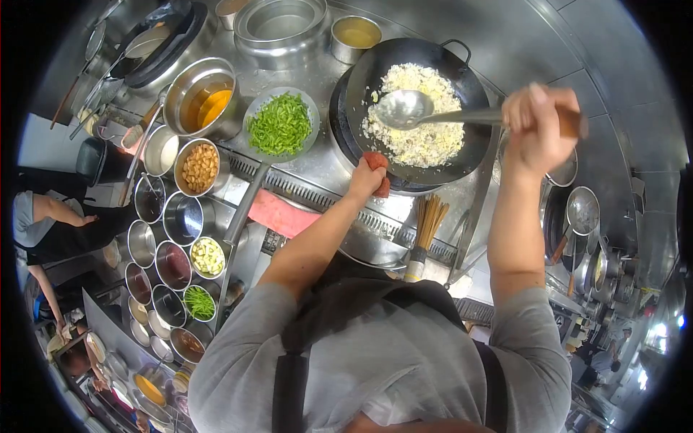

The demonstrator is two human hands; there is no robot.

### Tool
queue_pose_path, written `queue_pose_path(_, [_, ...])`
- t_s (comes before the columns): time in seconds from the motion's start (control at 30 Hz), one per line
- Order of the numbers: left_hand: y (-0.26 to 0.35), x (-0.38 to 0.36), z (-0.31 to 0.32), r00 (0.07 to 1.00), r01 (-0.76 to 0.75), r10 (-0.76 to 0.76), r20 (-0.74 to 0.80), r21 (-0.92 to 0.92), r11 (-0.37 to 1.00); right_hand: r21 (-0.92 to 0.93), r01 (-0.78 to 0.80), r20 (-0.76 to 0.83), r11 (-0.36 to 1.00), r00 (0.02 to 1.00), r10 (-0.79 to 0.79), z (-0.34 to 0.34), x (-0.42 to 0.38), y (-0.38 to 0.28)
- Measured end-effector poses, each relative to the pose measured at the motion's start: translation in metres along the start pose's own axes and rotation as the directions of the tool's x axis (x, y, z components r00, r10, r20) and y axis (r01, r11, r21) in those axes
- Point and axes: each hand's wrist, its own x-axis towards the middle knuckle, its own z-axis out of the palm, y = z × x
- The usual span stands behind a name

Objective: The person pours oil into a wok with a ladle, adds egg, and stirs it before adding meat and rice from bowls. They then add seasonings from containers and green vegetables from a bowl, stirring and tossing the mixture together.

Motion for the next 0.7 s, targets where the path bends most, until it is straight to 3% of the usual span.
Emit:
queue_pose_path(0.03, [-0.001, 0.002, 0.001, 1.000, -0.008, 0.008, -0.010, 0.019, 1.000, 0.034, -0.003, 0.017, 0.999, 1.000, 0.002, -0.004, -0.011, 0.006])
queue_pose_path(0.13, [0.001, 0.003, -0.001, 0.999, 0.031, -0.031, 0.044, 0.017, 0.999, -0.513, -0.022, -0.011, 0.858, 1.000, 0.018, -0.008, -0.040, 0.043])
queue_pose_path(0.17, [0.001, 0.001, -0.002, 0.999, 0.024, -0.024, 0.044, 0.018, 1.000, -0.513, -0.016, -0.012, 0.858, 1.000, 0.011, -0.013, -0.036, 0.042])
queue_pose_path(0.23, [-0.003, 0.005, -0.002, 1.000, -0.023, 0.023, 0.013, 0.064, 0.998, -0.702, 0.040, -0.020, 0.711, 0.997, -0.076, -0.016, -0.017, 0.030])
queue_pose_path(0.3, [-0.009, 0.014, 0.002, 0.999, -0.042, 0.041, 0.028, 0.038, 0.998, -0.500, 0.036, -0.157, 0.865, 0.979, -0.131, -0.022, 0.009, 0.003])
queue_pose_path(0.37, [-0.010, 0.008, 0.003, 1.000, 0.022, -0.023, 0.002, 0.038, 0.999, -0.396, 0.226, -0.126, 0.890, 0.947, -0.297, -0.023, 0.032, -0.021])
queue_pose_path(0.4, [-0.009, 0.006, 0.002, 0.999, 0.037, -0.037, -0.003, 0.037, 0.999, -0.290, 0.216, -0.119, 0.932, 0.958, -0.259, -0.029, 0.038, -0.027])
queue_pose_path(0.47, [-0.006, 0.006, 0.003, 0.999, -0.003, 0.006, -0.047, 0.078, 0.997, -0.335, 0.148, -0.266, 0.930, 0.933, -0.244, -0.045, 0.037, 0.000])
queue_pose_path(0.5, [-0.020, 0.014, 0.009, 0.999, -0.021, 0.020, -0.040, -0.031, 0.999, -0.451, 0.009, -0.425, 0.893, 0.877, -0.223, -0.045, 0.028, 0.027])
queue_pose_path(0.53, [-0.015, 0.010, 0.008, 0.999, -0.027, 0.027, -0.031, -0.028, 0.999, -0.287, -0.043, -0.400, 0.957, 0.913, -0.079, -0.063, 0.013, 0.061])
queue_pose_path(0.6, [0.014, -0.003, -0.004, 0.981, 0.073, -0.025, 0.190, -0.251, 0.965, -0.230, -0.137, -0.322, 0.964, 0.945, 0.057, -0.056, 0.029, 0.053])
queue_pose_path(0.63, [0.027, -0.019, -0.006, 0.976, 0.147, -0.063, 0.210, -0.413, 0.899, -0.213, -0.210, -0.262, 0.954, 0.953, 0.151, -0.061, 0.038, 0.043])
queue_pose_path(0.7, [0.056, -0.067, -0.023, 0.968, 0.157, -0.034, 0.249, -0.496, 0.854, -0.318, -0.334, -0.374, 0.887, 0.904, 0.206, -0.049, 0.069, -0.001])
